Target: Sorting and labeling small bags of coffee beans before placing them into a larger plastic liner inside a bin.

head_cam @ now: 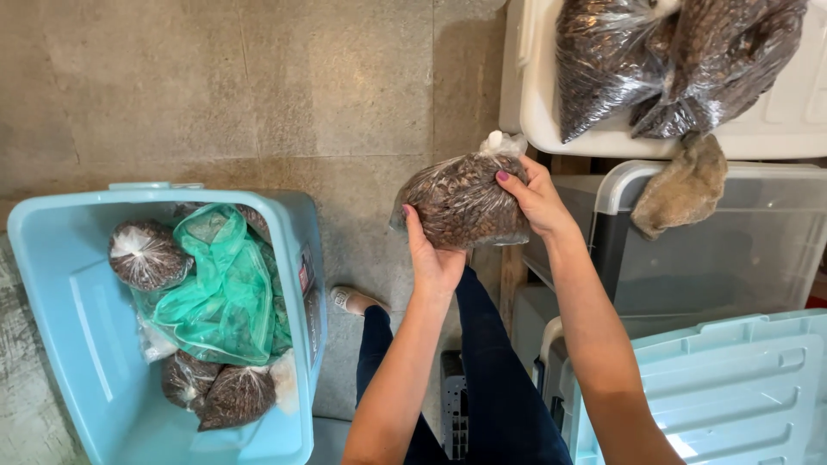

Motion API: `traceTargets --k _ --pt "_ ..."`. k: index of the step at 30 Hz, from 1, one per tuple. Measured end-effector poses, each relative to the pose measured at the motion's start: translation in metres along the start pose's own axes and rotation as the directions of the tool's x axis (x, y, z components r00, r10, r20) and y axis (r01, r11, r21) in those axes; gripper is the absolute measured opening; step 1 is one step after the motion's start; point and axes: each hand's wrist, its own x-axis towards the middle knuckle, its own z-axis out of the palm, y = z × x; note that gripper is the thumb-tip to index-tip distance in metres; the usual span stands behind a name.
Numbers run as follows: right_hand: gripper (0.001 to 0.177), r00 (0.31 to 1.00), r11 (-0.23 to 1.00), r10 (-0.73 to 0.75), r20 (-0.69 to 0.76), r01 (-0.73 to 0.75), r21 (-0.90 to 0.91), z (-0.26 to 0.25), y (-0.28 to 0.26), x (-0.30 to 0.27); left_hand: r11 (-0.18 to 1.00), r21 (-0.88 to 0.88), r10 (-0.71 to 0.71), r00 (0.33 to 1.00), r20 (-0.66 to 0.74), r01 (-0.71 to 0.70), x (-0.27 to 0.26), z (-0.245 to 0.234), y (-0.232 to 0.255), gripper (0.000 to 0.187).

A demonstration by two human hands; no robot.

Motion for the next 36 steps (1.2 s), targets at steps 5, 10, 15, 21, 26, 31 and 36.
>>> traceTargets --k 5,10,15,21,26,31,36 --pt "0.023 0.996 0.996 -0.090 0.028 0.091 -0.014 -0.011 -0.008 0.001 0.999 0.043 0.018 0.997 0.071 -0.021 0.008 0.004 -0.007 0.072" --pt "0.017 0.994 0.993 -0.103 0.035 0.105 -0.053 -0.001 -0.026 0.000 0.999 0.028 -0.016 0.998 0.059 0.014 0.006 0.007 -0.007 0.071" --pt "0.011 0.993 0.989 -0.102 0.061 0.108 -0.098 0.013 -0.042 -0.007 1.000 0.018 -0.017 0.999 0.027 0.017 0.005 0.007 -0.003 0.069" --pt "0.008 0.991 0.983 -0.114 0.064 0.122 -0.138 0.023 -0.048 -0.010 1.000 0.004 -0.025 0.999 0.037 0.025 0.007 0.008 0.001 0.067" --pt "0.009 0.998 0.992 -0.044 0.036 0.047 -0.114 0.025 -0.045 -0.007 0.999 -0.013 -0.033 0.999 0.019 0.033 0.002 0.015 0.003 0.064" --pt "0.009 1.000 0.997 0.003 0.017 -0.001 -0.081 0.023 -0.040 -0.003 0.999 -0.029 -0.036 0.999 -0.010 0.036 -0.004 0.021 0.003 0.064" --pt "0.014 0.997 0.997 0.081 0.005 -0.081 -0.018 0.013 -0.015 0.009 0.999 -0.030 -0.037 0.999 -0.034 0.036 0.000 0.018 0.005 0.063"
